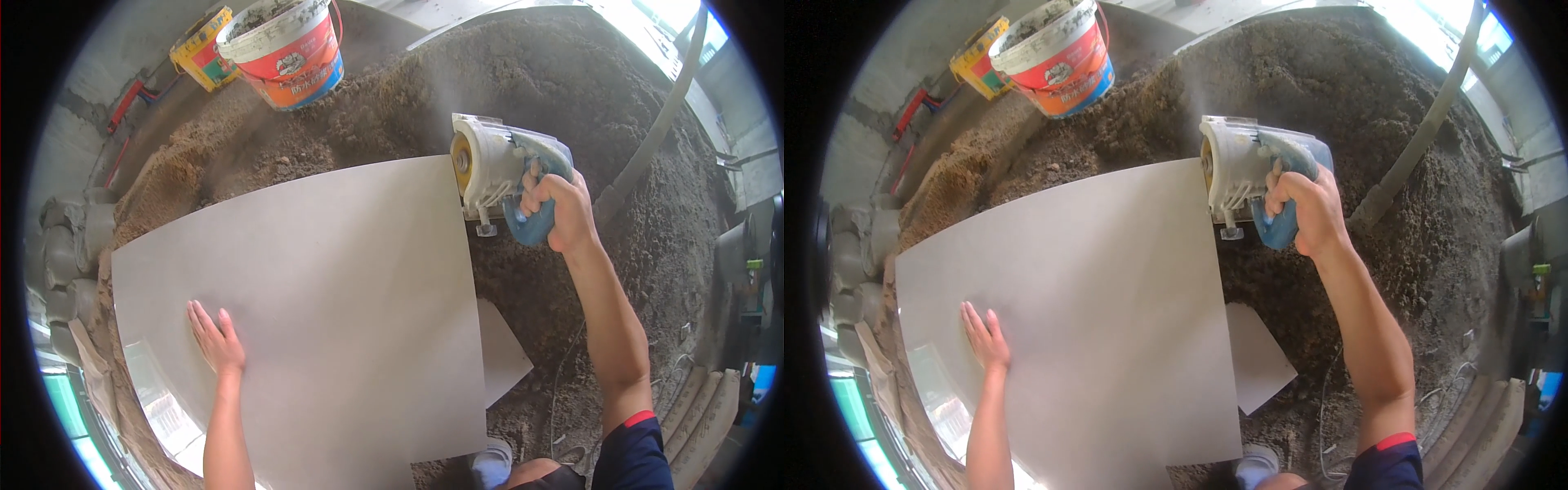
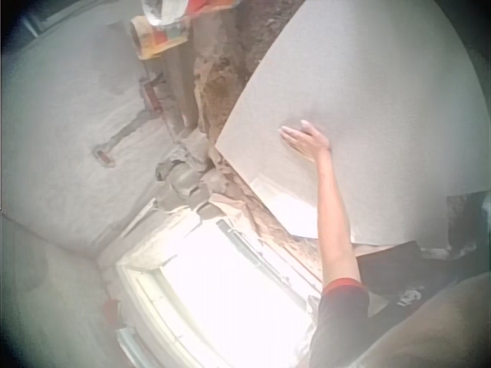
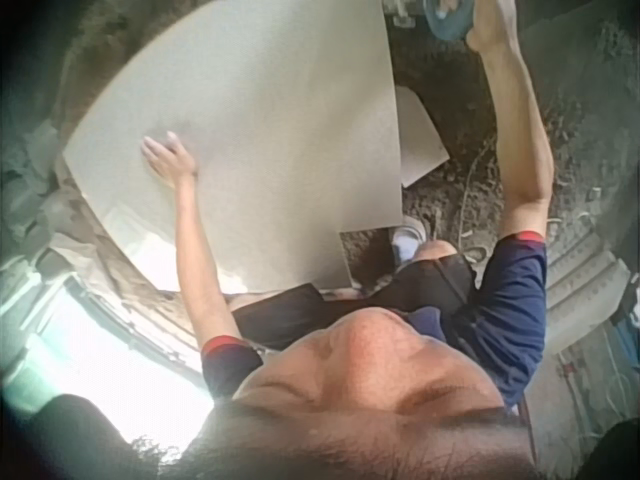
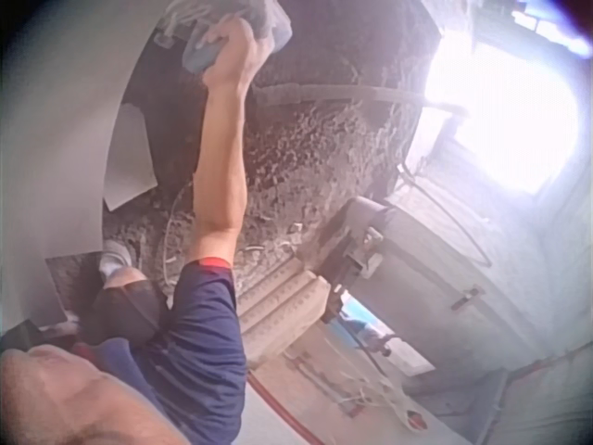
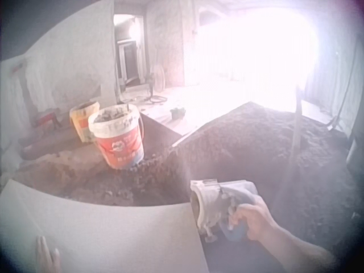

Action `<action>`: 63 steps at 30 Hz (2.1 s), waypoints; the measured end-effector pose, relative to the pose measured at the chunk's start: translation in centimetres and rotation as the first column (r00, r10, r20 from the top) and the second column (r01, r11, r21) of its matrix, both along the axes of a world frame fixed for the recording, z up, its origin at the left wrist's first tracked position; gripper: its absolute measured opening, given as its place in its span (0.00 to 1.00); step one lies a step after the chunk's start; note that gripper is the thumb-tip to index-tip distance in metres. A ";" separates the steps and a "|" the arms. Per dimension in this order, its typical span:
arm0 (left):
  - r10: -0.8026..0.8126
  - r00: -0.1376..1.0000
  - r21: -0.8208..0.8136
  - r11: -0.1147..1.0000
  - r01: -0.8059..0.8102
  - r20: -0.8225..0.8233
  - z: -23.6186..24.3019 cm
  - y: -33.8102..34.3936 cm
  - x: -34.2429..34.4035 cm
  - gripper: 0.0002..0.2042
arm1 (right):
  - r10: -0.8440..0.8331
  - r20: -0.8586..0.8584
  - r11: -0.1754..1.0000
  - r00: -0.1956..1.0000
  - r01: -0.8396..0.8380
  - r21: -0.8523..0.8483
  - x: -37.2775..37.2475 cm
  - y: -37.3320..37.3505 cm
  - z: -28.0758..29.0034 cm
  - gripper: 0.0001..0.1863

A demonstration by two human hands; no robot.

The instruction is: The person measures a large tile using a tape measure and a pen, then uses a handheld power saw to cut a square section out of one corner.

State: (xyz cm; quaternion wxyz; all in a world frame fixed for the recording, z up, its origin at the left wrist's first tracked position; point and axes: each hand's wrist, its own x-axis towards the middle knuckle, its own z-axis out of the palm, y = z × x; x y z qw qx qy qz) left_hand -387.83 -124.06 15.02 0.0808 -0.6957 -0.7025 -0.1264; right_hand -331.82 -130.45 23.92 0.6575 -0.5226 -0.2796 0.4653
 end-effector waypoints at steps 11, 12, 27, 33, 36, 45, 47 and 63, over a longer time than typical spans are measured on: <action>0.004 1.000 -0.016 1.000 -0.004 0.031 0.2 -0.1 0.3 0.32 | -0.020 -0.083 0.999 0.996 0.017 -0.039 -0.6 -2.2 0.1 0.06; 0.006 1.000 -0.012 1.000 -0.006 0.025 0.1 0.0 0.3 0.32 | -0.021 -0.101 0.999 0.995 0.017 -0.038 -0.5 -2.4 0.2 0.06; -0.009 0.999 0.000 1.000 0.009 0.036 -0.1 0.4 -0.3 0.33 | 0.027 -0.143 0.996 0.989 -0.039 -0.081 -1.0 -5.1 0.3 0.08; 0.006 0.998 -0.010 1.000 -0.005 0.061 -0.1 0.5 -0.5 0.34 | 0.014 -0.134 0.996 0.991 -0.026 -0.090 -1.7 -6.7 0.3 0.08; 0.008 0.998 -0.008 1.000 -0.007 0.056 -0.5 0.6 -0.7 0.34 | 0.022 -0.159 0.994 0.987 -0.039 -0.103 -1.9 -7.5 0.2 0.09; -0.019 0.998 0.005 1.000 0.019 0.065 -0.6 1.0 -0.9 0.35 | 0.018 -0.104 0.979 0.994 -0.039 -0.201 -3.5 -10.6 0.1 0.13; -0.017 0.998 0.002 1.000 0.017 0.063 -0.6 1.0 -1.1 0.35 | 0.010 -0.119 0.976 0.993 -0.036 -0.217 -3.8 -11.4 0.3 0.13; -0.023 0.998 0.012 1.000 0.023 0.052 -1.8 2.5 -3.2 0.38 | -0.018 -0.173 0.960 0.985 -0.032 -0.278 -5.9 -18.6 1.0 0.13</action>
